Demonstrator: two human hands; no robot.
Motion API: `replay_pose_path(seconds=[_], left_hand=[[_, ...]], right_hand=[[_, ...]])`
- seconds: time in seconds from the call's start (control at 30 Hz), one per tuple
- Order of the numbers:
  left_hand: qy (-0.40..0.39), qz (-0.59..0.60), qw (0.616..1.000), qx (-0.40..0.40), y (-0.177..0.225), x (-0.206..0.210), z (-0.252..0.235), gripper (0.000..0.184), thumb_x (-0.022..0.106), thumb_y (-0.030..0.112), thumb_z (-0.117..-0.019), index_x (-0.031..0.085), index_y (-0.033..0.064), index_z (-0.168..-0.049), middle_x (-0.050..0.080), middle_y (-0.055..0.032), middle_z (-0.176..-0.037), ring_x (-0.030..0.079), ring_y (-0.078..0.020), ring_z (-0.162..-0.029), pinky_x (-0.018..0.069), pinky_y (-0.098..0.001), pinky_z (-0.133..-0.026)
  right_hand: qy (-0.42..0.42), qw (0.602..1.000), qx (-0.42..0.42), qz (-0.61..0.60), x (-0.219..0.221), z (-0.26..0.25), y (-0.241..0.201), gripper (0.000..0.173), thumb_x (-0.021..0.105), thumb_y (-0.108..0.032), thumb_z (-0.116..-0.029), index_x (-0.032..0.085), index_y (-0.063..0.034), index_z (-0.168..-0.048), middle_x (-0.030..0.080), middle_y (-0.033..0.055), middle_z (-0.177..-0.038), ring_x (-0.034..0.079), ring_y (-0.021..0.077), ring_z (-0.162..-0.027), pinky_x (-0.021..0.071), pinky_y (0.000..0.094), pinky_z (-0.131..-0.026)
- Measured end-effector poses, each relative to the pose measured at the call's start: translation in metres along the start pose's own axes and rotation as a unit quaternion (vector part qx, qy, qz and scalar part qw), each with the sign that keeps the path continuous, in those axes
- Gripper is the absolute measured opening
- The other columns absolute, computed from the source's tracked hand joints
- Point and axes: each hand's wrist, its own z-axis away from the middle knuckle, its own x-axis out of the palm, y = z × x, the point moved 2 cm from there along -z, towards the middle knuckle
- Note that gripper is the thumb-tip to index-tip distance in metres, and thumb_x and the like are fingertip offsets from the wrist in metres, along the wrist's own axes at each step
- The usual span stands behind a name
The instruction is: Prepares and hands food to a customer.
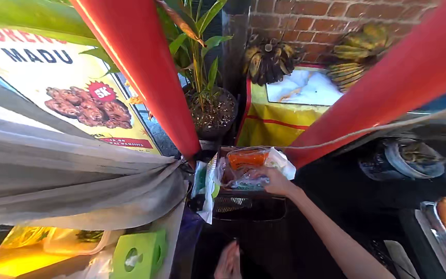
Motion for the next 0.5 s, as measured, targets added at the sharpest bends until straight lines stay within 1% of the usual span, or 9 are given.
replay_pose_path(seconds=[0.03,0.07,0.13,0.2,0.27,0.3,0.33,0.4,0.5], left_hand=[[0.009,0.015,0.999,0.044,0.033,0.010,-0.032,0.031,0.058,0.014,-0.1031,0.063,-0.0037,-0.129,0.072,-0.0165,-0.119,0.072,-0.0221,-0.106,0.0600,-0.0401,-0.095],[0.013,0.020,0.996,0.080,0.064,0.022,-0.060,0.029,0.060,0.013,-0.1011,0.066,-0.0029,-0.125,0.072,-0.0150,-0.117,0.073,-0.0198,-0.104,0.0612,-0.0374,-0.093],[0.021,-0.002,0.992,0.122,0.113,0.044,-0.105,0.029,0.069,0.017,-0.0963,0.070,0.0005,-0.120,0.071,-0.0135,-0.116,0.072,-0.0175,-0.105,0.0617,-0.0345,-0.091],[0.039,-0.090,0.988,0.116,0.137,0.061,-0.137,0.045,0.078,0.032,-0.0890,0.069,0.0052,-0.124,0.066,-0.0158,-0.124,0.067,-0.0237,-0.112,0.0584,-0.0402,-0.093],[0.029,-0.189,0.980,0.061,0.138,0.072,-0.161,0.066,0.082,0.042,-0.0828,0.062,0.0076,-0.135,0.058,-0.0203,-0.136,0.059,-0.0336,-0.123,0.0526,-0.0483,-0.101],[0.023,-0.220,0.974,0.036,0.133,0.073,-0.170,0.066,0.082,0.038,-0.0834,0.060,0.0067,-0.138,0.057,-0.0223,-0.136,0.059,-0.0363,-0.124,0.0516,-0.0502,-0.102],[0.021,-0.237,0.971,0.012,0.127,0.071,-0.178,0.059,0.078,0.030,-0.0867,0.060,0.0061,-0.137,0.059,-0.0220,-0.133,0.061,-0.0356,-0.120,0.0526,-0.0497,-0.101],[0.065,-0.224,0.972,0.018,0.112,0.065,-0.183,0.036,0.068,0.011,-0.0907,0.067,0.0032,-0.125,0.069,-0.0182,-0.115,0.071,-0.0282,-0.100,0.0586,-0.0442,-0.089],[0.132,-0.162,0.976,0.056,0.104,0.054,-0.174,0.022,0.065,0.004,-0.0916,0.072,0.0024,-0.112,0.071,-0.0156,-0.103,0.072,-0.0217,-0.085,0.0612,-0.0381,-0.078]], right_hand=[[-0.109,0.993,0.033,0.023,-0.001,-0.009,0.003,0.051,0.070,-0.005,-0.0886,0.062,-0.0042,-0.138,0.056,0.0191,-0.146,0.051,0.0343,-0.138,0.0386,0.0534,-0.117],[-0.175,0.982,0.054,0.047,0.000,-0.015,0.004,0.062,0.074,-0.008,-0.0878,0.054,-0.0041,-0.146,0.052,0.0217,-0.149,0.049,0.0383,-0.138,0.0384,0.0572,-0.116],[-0.207,0.976,0.050,0.052,-0.002,-0.020,0.007,0.057,0.075,-0.009,-0.0895,0.055,-0.0014,-0.142,0.063,0.0252,-0.131,0.063,0.0413,-0.119,0.0479,0.0596,-0.104],[-0.197,0.979,0.031,0.045,-0.009,-0.023,0.007,0.040,0.074,-0.010,-0.0914,0.064,0.0010,-0.128,0.069,0.0245,-0.113,0.067,0.0397,-0.103,0.0516,0.0589,-0.096],[-0.194,0.981,0.024,0.013,-0.013,-0.020,0.013,0.032,0.078,-0.015,-0.0900,0.070,0.0019,-0.116,0.070,0.0214,-0.104,0.069,0.0343,-0.094,0.0541,0.0544,-0.092],[-0.190,0.981,0.023,-0.006,-0.013,-0.017,0.016,0.033,0.080,-0.018,-0.0886,0.071,0.0016,-0.114,0.071,0.0201,-0.104,0.069,0.0321,-0.094,0.0546,0.0519,-0.092],[-0.182,0.983,0.021,-0.022,-0.013,-0.014,0.018,0.035,0.081,-0.021,-0.0878,0.071,0.0018,-0.113,0.071,0.0196,-0.104,0.069,0.0308,-0.095,0.0549,0.0502,-0.092],[-0.168,0.985,0.026,-0.034,-0.014,-0.007,0.023,0.036,0.078,-0.025,-0.0907,0.071,0.0009,-0.114,0.071,0.0189,-0.109,0.069,0.0292,-0.100,0.0547,0.0477,-0.095],[-0.158,0.984,0.052,-0.059,-0.014,0.005,0.027,0.030,0.065,-0.019,-0.1003,0.066,-0.0012,-0.124,0.069,0.0180,-0.119,0.070,0.0271,-0.106,0.0554,0.0448,-0.098]])
